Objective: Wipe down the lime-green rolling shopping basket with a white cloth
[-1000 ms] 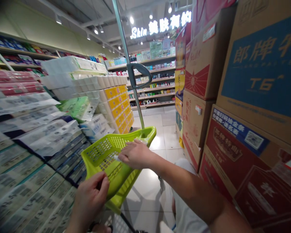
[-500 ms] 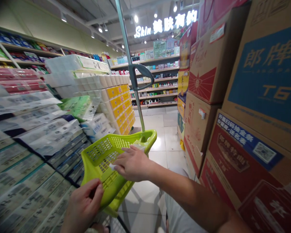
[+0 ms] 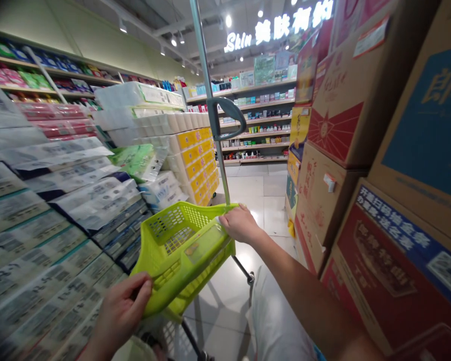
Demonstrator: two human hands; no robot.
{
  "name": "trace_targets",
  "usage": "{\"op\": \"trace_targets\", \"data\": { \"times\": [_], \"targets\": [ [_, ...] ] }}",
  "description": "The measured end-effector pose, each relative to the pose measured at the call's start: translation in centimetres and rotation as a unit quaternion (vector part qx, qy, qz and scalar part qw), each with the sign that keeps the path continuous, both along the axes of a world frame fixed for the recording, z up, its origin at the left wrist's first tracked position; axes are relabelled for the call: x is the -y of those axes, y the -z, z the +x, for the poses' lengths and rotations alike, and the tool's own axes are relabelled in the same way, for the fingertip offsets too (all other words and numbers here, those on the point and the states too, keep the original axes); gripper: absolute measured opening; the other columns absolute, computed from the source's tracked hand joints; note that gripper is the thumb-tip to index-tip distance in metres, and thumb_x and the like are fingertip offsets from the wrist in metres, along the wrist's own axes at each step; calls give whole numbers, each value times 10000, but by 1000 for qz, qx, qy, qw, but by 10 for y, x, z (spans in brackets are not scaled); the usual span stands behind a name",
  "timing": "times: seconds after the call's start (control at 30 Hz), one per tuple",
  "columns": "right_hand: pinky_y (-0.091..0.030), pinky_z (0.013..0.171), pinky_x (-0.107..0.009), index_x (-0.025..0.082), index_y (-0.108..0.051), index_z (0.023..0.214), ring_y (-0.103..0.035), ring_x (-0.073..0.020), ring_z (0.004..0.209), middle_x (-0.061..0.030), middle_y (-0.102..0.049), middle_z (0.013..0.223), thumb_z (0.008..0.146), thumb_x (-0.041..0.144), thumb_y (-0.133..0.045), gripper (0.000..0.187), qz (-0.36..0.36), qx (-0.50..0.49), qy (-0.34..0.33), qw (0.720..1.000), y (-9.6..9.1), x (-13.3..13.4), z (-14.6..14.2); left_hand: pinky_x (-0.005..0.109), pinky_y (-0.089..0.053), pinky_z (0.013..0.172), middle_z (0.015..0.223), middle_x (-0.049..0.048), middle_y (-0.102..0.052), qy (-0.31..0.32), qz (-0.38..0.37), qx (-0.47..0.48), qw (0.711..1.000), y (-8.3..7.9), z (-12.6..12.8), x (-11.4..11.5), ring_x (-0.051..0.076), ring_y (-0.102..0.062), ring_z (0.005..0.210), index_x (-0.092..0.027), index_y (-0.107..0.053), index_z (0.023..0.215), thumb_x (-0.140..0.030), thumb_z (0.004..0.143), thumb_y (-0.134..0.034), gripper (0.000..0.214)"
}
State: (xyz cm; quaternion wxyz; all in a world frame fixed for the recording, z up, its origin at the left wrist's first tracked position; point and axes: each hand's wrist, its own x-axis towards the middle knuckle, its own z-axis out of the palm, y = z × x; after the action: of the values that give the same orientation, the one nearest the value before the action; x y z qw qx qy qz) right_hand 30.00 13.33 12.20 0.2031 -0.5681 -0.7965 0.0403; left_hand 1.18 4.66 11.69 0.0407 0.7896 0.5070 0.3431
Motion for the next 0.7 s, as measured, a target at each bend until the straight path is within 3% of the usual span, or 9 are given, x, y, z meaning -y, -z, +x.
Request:
{"op": "trace_targets", "data": {
  "times": [0.13,0.43,0.57,0.7],
  "targets": [
    [-379,919,-367,183,-713,741,-625,-194,849,-65,-732,828,1000,330,-256,546,30,23,1,999,0,4,-9,204,-338,458,455,-31,-455,-5,-8,11,1000,0,-11,-5,98,-431,438,-199,-458,500,-373,824,-414,370],
    [-407,791,-345,191,-703,743,-638,-208,779,-68,-725,782,994,379,-294,516,46,42,-1,998,2,19,-32,199,-353,470,473,-32,-457,-29,-52,8,998,0,-53,-21,102,-446,457,-196,-474,507,-419,830,-423,395],
    [-417,757,-343,187,-697,749,-645,-213,754,-78,-714,758,990,370,-288,509,38,31,-11,999,1,27,-45,197,-393,505,522,-27,-536,-52,-55,2,997,0,-72,-32,114,-499,494,-202,-536,567,-445,822,-435,367],
    [-434,743,-350,187,-689,785,-655,-221,754,-90,-716,776,982,353,-311,457,32,15,-29,999,-1,36,-64,200,-448,611,629,-13,-641,-114,-30,13,993,-6,-87,-40,138,-582,605,-221,-602,679,-460,822,-422,332]
  ]
}}
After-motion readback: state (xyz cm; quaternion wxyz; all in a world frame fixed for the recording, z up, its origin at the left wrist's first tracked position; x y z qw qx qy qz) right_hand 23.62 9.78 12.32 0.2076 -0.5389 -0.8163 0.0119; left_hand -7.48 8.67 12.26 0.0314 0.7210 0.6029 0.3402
